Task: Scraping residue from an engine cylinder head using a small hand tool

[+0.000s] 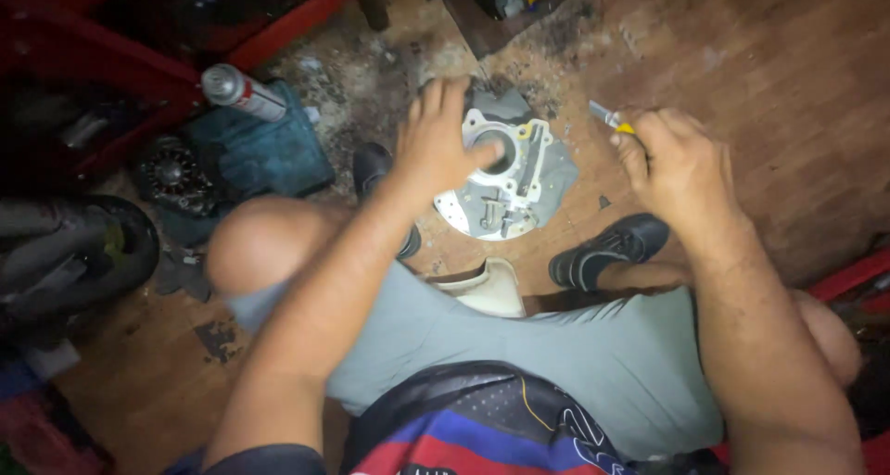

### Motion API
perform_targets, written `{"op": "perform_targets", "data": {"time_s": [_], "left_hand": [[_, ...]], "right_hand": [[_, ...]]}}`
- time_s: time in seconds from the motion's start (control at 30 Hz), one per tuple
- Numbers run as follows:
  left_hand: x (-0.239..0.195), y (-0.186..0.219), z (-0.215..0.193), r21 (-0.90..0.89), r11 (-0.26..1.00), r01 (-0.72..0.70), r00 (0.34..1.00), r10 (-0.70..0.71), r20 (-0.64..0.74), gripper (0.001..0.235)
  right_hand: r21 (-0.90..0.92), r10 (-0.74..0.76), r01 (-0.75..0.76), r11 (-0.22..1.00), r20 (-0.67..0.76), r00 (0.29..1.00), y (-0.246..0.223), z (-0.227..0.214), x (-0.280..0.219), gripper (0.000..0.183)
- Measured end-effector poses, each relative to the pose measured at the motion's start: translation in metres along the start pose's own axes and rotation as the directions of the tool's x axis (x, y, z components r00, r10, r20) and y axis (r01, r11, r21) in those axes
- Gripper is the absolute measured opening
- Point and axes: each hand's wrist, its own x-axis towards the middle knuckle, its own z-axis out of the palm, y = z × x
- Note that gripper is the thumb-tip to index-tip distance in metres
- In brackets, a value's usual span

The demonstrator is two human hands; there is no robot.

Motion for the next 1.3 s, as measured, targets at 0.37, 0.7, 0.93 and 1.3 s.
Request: {"op": "perform_targets", "data": {"time_s": [0.37,0.7,0.93,1.3], "left_hand": [[0.004,0.026,0.075,0.334,0.937,-0.099,0.994,0.078,0.075,0.108],[0.031,0.008,0.047,0.168,0.829,-0.533,0.822,0.46,0.336,0.083],[0.022,0.011,0.052,0.105,0.829,-0.549,0.809,0.496,0.315,0.093],[-0.008,0.023,0.059,0.201,0.932,-0.3,0.944,0.261,0.201,0.124]], "right_hand": [[0.022,0.061,-0.069,0.997,0.252,0.966,0.021,0.017,-0.022,0.015],[0.207,0.079,-0.15,0.967,0.318,0.945,0.014,0.044,-0.032,0.015],[0.231,0.049,-0.141,0.963,0.364,0.93,0.006,0.05,-0.031,0.013],[0.111,0.239,-0.311,0.944,0.421,0.875,-0.042,0.024,-0.037,0.016]]}}
